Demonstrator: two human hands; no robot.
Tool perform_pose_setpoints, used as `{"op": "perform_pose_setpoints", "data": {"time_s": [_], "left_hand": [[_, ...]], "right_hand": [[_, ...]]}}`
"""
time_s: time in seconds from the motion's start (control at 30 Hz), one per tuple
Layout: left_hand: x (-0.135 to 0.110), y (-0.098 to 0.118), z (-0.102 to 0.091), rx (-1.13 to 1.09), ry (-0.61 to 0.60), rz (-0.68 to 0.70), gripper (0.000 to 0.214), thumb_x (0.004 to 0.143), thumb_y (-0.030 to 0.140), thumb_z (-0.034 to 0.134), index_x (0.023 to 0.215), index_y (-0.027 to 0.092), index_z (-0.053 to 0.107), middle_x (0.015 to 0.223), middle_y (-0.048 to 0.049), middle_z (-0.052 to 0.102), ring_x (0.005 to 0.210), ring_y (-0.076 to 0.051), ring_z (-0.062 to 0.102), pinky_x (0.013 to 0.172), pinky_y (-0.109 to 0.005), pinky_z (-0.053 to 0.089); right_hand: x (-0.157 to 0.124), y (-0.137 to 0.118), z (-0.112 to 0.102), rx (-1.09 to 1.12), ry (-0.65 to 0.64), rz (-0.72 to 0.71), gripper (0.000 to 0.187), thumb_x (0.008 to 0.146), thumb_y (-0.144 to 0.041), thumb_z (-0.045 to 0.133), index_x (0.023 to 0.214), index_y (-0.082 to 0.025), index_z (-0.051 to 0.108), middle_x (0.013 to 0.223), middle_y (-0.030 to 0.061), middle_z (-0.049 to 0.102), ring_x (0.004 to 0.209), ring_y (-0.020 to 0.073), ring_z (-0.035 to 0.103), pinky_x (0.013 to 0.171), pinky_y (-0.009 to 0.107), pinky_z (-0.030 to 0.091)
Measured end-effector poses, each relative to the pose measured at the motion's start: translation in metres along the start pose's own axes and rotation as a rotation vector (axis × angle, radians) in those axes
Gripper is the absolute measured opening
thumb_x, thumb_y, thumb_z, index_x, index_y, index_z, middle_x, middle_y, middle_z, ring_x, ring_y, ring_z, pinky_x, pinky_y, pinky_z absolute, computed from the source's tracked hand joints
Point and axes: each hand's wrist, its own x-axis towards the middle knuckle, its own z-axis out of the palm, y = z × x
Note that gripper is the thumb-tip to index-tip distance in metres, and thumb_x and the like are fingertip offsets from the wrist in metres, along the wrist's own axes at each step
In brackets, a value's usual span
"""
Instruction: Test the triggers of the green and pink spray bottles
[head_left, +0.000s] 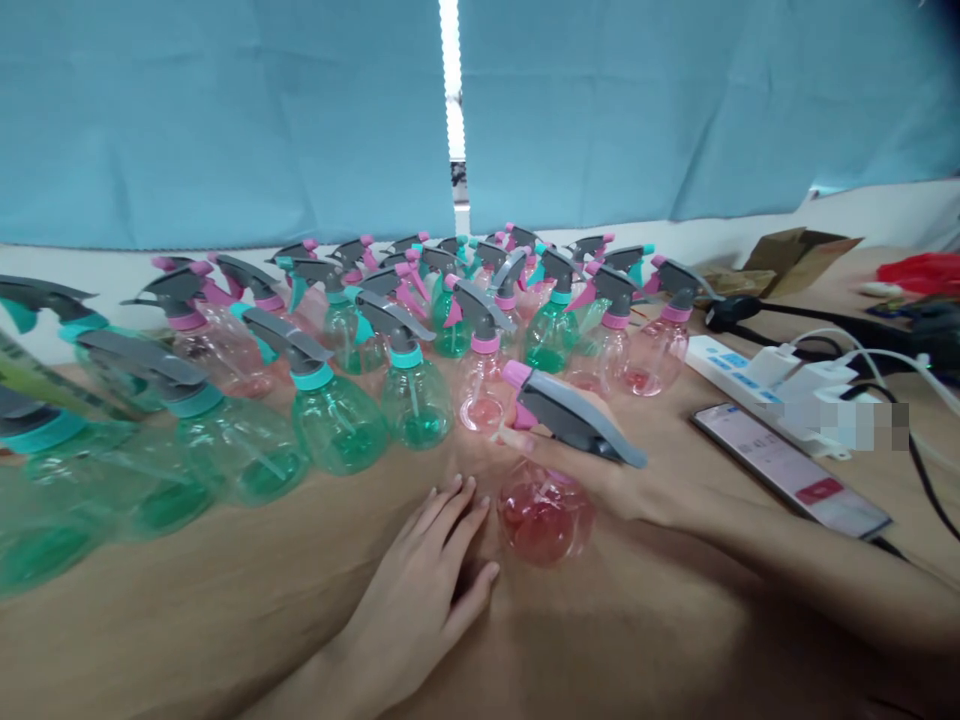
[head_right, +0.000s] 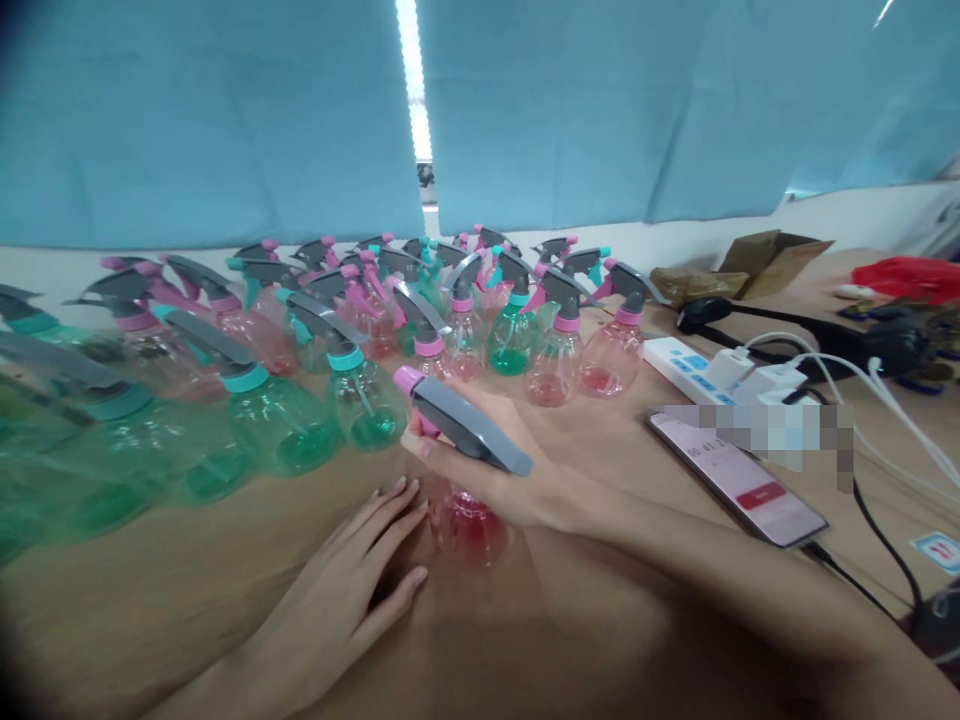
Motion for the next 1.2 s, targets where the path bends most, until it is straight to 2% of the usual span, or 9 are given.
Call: {"op": "perform_pose_setpoints", "data": {"time_s": [0.17, 0.27, 0.4, 0.53, 0.7, 0.77, 0.83, 0.93, 1.2], "left_hand": [[0.000, -0.002, 0.003, 0.002, 0.025, 0.002, 0.047, 0.097, 0.040, 0.043, 0.135, 0.013, 0.045, 0.142, -0.0134, 0.046, 0.131, -0.028, 0.040, 0.106, -0.046, 0.035], [0.000, -0.003, 0.003, 0.002, 0.031, 0.010, 0.047, 0.097, 0.040, 0.042, 0.135, 0.014, 0.044, 0.142, -0.0126, 0.046, 0.131, -0.028, 0.040, 0.106, -0.047, 0.035], [-0.001, -0.006, 0.005, 0.016, 0.052, 0.026, 0.047, 0.097, 0.040, 0.042, 0.136, 0.014, 0.043, 0.142, -0.0123, 0.046, 0.131, -0.028, 0.040, 0.105, -0.048, 0.037], [-0.001, -0.009, 0.008, 0.028, 0.084, 0.042, 0.047, 0.097, 0.040, 0.042, 0.135, 0.013, 0.043, 0.140, -0.0128, 0.048, 0.129, -0.029, 0.044, 0.104, -0.048, 0.038], [0.000, -0.010, 0.008, 0.023, 0.101, 0.039, 0.046, 0.096, 0.041, 0.043, 0.134, 0.015, 0.044, 0.140, -0.0123, 0.048, 0.127, -0.029, 0.046, 0.102, -0.047, 0.040], [0.001, -0.010, 0.008, 0.014, 0.106, 0.036, 0.045, 0.096, 0.041, 0.043, 0.135, 0.017, 0.044, 0.140, -0.0115, 0.048, 0.127, -0.029, 0.046, 0.102, -0.047, 0.040], [0.001, -0.011, 0.008, 0.003, 0.109, 0.031, 0.045, 0.096, 0.041, 0.043, 0.135, 0.018, 0.043, 0.140, -0.0111, 0.049, 0.127, -0.029, 0.046, 0.102, -0.047, 0.040], [0.001, -0.012, 0.009, -0.002, 0.107, 0.033, 0.045, 0.096, 0.041, 0.043, 0.135, 0.018, 0.043, 0.139, -0.0114, 0.049, 0.127, -0.028, 0.045, 0.102, -0.048, 0.040], [0.002, -0.013, 0.007, 0.017, 0.098, 0.006, 0.046, 0.096, 0.042, 0.041, 0.135, 0.017, 0.045, 0.139, -0.0115, 0.050, 0.127, -0.029, 0.046, 0.102, -0.047, 0.040]], "right_hand": [[0.002, -0.006, -0.006, 0.233, -0.076, -0.071, 0.026, 0.086, -0.030, 0.053, 0.067, -0.021, 0.039, 0.062, -0.0055, 0.047, 0.054, 0.0080, 0.044, 0.048, 0.021, 0.034], [0.001, -0.009, -0.009, 0.279, -0.096, -0.049, 0.024, 0.086, -0.024, 0.053, 0.067, -0.021, 0.038, 0.065, -0.0056, 0.047, 0.055, 0.0073, 0.043, 0.048, 0.021, 0.034], [-0.003, -0.008, -0.008, 0.269, -0.080, 0.014, 0.011, 0.084, -0.030, 0.057, 0.081, -0.021, 0.051, 0.068, -0.0053, 0.049, 0.053, 0.0075, 0.042, 0.046, 0.022, 0.031], [-0.004, -0.007, -0.008, 0.269, -0.094, 0.064, 0.029, 0.080, -0.037, 0.064, 0.104, -0.023, 0.056, 0.069, -0.0055, 0.053, 0.055, 0.0091, 0.045, 0.048, 0.023, 0.034], [-0.007, -0.006, -0.016, 0.159, -0.188, 0.132, 0.033, 0.073, -0.048, 0.069, 0.092, -0.022, 0.061, 0.060, -0.0063, 0.051, 0.054, 0.0097, 0.046, 0.049, 0.022, 0.037], [-0.012, -0.003, -0.019, 0.119, -0.184, 0.073, 0.040, 0.072, -0.049, 0.070, 0.101, -0.022, 0.061, 0.067, -0.0047, 0.058, 0.061, 0.0118, 0.053, 0.054, 0.023, 0.042], [-0.019, 0.002, -0.022, 0.112, -0.148, -0.014, 0.057, 0.069, -0.049, 0.073, 0.117, -0.023, 0.054, 0.086, -0.0011, 0.065, 0.076, 0.0154, 0.060, 0.065, 0.026, 0.047], [-0.031, 0.008, -0.025, 0.016, -0.109, -0.019, 0.067, 0.063, -0.052, 0.077, 0.117, -0.019, 0.053, 0.102, 0.0050, 0.066, 0.093, 0.0219, 0.061, 0.078, 0.033, 0.048], [-0.045, 0.012, -0.037, -0.099, -0.145, 0.032, 0.052, 0.079, -0.050, 0.063, 0.120, -0.019, 0.053, 0.109, 0.0092, 0.064, 0.099, 0.0243, 0.060, 0.086, 0.040, 0.047]]}}
